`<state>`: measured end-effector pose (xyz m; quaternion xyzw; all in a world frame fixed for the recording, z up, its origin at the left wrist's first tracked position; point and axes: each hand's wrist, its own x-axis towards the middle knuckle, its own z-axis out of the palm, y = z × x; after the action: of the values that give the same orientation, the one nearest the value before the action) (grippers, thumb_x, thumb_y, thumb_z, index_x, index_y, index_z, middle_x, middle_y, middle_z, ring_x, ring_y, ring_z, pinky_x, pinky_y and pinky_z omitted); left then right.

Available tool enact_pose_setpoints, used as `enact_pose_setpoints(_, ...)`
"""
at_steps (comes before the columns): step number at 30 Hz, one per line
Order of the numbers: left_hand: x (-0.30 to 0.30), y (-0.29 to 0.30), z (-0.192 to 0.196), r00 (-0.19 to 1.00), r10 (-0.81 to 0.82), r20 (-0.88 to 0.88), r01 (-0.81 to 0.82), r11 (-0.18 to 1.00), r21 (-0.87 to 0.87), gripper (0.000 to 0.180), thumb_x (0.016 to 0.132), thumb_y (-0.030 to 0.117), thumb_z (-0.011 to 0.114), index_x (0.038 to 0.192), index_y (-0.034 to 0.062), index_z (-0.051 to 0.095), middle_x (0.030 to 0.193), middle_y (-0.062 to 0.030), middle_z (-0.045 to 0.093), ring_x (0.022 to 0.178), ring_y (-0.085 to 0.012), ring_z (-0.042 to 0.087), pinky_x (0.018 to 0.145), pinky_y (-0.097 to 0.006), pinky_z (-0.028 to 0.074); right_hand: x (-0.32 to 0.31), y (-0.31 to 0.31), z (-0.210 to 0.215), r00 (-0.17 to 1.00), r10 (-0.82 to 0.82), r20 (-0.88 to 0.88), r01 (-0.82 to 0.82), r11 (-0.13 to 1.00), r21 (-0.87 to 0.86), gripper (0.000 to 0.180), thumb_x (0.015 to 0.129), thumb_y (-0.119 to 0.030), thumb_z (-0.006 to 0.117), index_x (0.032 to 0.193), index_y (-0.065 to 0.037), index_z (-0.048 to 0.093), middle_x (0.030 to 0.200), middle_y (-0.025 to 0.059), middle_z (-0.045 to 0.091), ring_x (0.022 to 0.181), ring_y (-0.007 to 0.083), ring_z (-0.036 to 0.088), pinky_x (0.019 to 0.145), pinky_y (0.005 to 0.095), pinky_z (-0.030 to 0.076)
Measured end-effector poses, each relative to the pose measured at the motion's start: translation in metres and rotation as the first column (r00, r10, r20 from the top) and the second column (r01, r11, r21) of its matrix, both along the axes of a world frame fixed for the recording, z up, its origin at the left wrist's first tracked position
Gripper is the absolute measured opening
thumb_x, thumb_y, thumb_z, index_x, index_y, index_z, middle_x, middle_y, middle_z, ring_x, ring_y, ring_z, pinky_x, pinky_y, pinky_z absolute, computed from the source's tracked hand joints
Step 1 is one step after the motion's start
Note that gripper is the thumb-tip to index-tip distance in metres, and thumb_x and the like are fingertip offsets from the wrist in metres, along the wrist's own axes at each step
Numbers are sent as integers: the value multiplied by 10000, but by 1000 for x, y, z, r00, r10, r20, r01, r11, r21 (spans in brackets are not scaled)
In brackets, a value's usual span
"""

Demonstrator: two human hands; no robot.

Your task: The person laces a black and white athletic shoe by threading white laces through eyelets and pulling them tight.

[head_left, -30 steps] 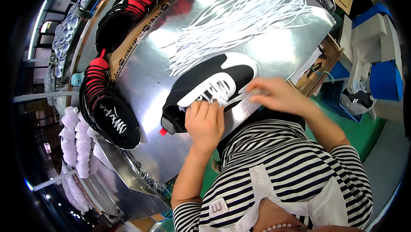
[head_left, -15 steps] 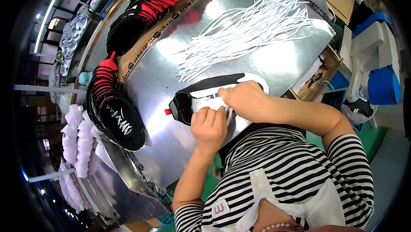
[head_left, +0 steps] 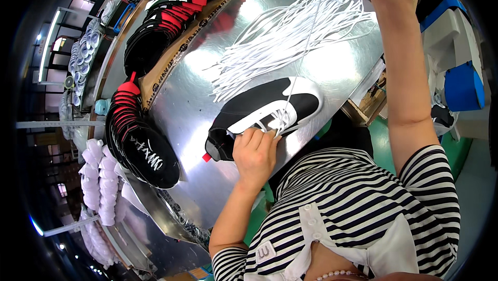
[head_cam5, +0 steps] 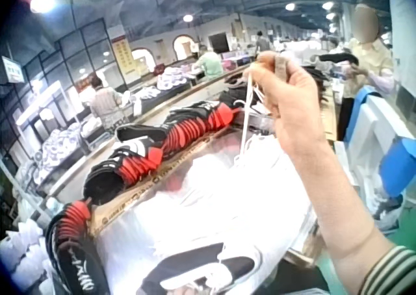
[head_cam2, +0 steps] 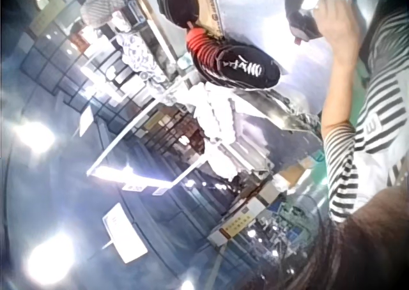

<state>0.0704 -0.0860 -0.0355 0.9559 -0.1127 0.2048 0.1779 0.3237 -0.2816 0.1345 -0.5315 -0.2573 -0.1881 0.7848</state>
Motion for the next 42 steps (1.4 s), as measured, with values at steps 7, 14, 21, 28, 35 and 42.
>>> enact_pose_setpoints(7,7,5,15,952,94,-290,-206,900,-384,463,864,148,701,1276,26,529,858,-130,655,830,-281,626,741,-373,480,-113,10,-143,625,572,-531,-762,594,-257,137,878,-26,683,1008,-3,646,959,24,668,902,112,631,847,258,494)
enact_pose_setpoints(14,25,16,4,822,231,-521,-485,762,-428,501,962,345,591,1355,52,485,899,-195,689,830,-333,657,780,-398,493,-114,58,-184,720,344,-603,-635,676,-372,142,843,-56,706,978,-21,679,873,22,693,786,68,615,716,234,495)
enact_pose_setpoints(21,25,6,-21,862,406,-304,-505,749,-430,434,784,331,783,1132,99,667,922,-142,704,812,-327,588,802,-397,443,-119,59,-170,815,309,-490,-578,478,-661,197,889,-152,683,1041,-30,656,813,94,674,687,152,627,642,286,488)
enact_pose_setpoints(28,23,-3,-10,827,462,-321,-560,725,-401,421,758,220,797,1135,86,668,978,-103,698,878,-265,551,843,-367,426,-126,34,-163,897,268,-352,-437,415,-798,179,939,-194,607,990,-28,568,865,155,664,789,321,659,672,383,497)
enact_pose_setpoints(35,21,-4,-7,835,434,-338,-545,738,-398,436,767,176,792,1162,52,653,1025,-97,698,910,-243,566,898,-355,414,-118,38,-164,922,305,-237,-321,260,-911,144,876,-184,662,903,-63,588,774,94,663,732,309,650,616,401,480)
enact_pose_setpoints(42,15,-5,-17,901,357,-245,-433,728,-531,412,793,40,673,1204,25,641,1006,-152,689,873,-265,572,847,-357,445,-107,61,-160,838,540,-84,-130,47,-990,171,752,-66,672,880,-32,563,758,93,656,715,297,658,583,413,488)
